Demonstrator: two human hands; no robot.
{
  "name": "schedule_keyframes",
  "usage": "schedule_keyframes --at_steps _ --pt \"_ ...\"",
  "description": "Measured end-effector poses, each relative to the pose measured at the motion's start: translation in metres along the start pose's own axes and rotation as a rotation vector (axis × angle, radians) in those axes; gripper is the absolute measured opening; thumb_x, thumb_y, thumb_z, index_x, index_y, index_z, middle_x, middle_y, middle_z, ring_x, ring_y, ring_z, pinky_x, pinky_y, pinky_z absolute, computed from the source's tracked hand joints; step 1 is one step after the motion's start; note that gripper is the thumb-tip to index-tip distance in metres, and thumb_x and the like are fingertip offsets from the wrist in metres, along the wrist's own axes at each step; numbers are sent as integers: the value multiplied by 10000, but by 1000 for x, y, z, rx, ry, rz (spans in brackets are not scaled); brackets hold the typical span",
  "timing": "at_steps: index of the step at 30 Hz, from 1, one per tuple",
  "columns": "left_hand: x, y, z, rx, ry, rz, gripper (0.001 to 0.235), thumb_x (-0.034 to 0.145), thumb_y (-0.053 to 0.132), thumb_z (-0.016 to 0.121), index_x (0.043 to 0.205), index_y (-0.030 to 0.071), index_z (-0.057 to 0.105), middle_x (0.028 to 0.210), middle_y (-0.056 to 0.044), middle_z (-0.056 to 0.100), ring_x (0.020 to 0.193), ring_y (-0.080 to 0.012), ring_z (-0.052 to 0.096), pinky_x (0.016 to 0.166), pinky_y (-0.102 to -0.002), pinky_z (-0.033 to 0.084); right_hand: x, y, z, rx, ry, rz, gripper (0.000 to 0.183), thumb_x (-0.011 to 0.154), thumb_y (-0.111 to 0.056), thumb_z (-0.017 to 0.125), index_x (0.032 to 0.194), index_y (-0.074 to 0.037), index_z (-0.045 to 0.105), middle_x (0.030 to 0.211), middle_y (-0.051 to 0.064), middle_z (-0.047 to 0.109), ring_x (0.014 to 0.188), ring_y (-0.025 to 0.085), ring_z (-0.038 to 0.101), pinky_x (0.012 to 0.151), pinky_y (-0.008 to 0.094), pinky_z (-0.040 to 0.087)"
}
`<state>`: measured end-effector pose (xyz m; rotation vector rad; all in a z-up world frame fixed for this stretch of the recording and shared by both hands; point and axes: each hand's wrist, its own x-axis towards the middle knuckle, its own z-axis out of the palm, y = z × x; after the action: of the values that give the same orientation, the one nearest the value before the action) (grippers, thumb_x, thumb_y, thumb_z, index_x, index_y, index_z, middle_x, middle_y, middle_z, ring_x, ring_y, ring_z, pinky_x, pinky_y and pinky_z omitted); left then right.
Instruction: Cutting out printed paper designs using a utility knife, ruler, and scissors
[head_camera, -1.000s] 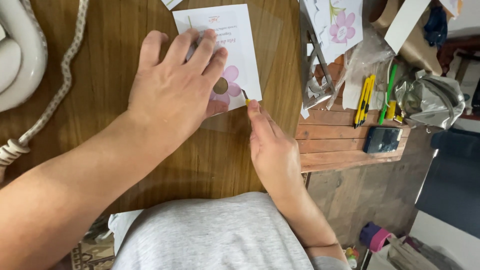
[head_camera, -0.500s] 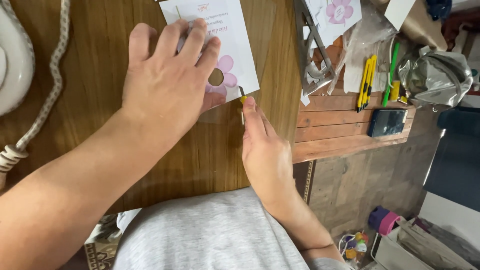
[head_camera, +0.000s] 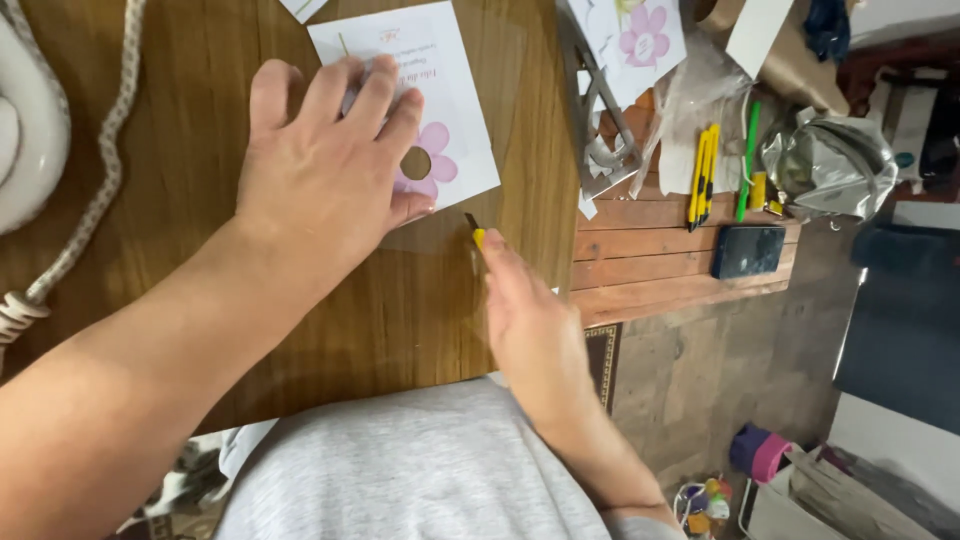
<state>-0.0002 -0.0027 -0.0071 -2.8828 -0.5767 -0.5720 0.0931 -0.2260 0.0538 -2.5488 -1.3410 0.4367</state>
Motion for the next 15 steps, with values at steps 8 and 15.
schedule_keyframes --at_steps 8,15 --pt "-7 -9 2 -63 25 -2 762 845 840 620 1364 289 708 1483 77 633 1344 -141 538 1143 -472 322 50 16 -13 153 -97 -2 495 1043 -365 492 1502 -207 397 1546 -6 542 1351 178 628 894 355 584" --pt "1 -12 1 -8 90 15 743 827 892 625 1288 312 686 1441 104 627 1308 -105 553 1074 -399 393 46 44 -9 -190 -178 -96 484 1054 -241 485 1528 -212 391 1520 -26 590 859 239 756 487 397 552"
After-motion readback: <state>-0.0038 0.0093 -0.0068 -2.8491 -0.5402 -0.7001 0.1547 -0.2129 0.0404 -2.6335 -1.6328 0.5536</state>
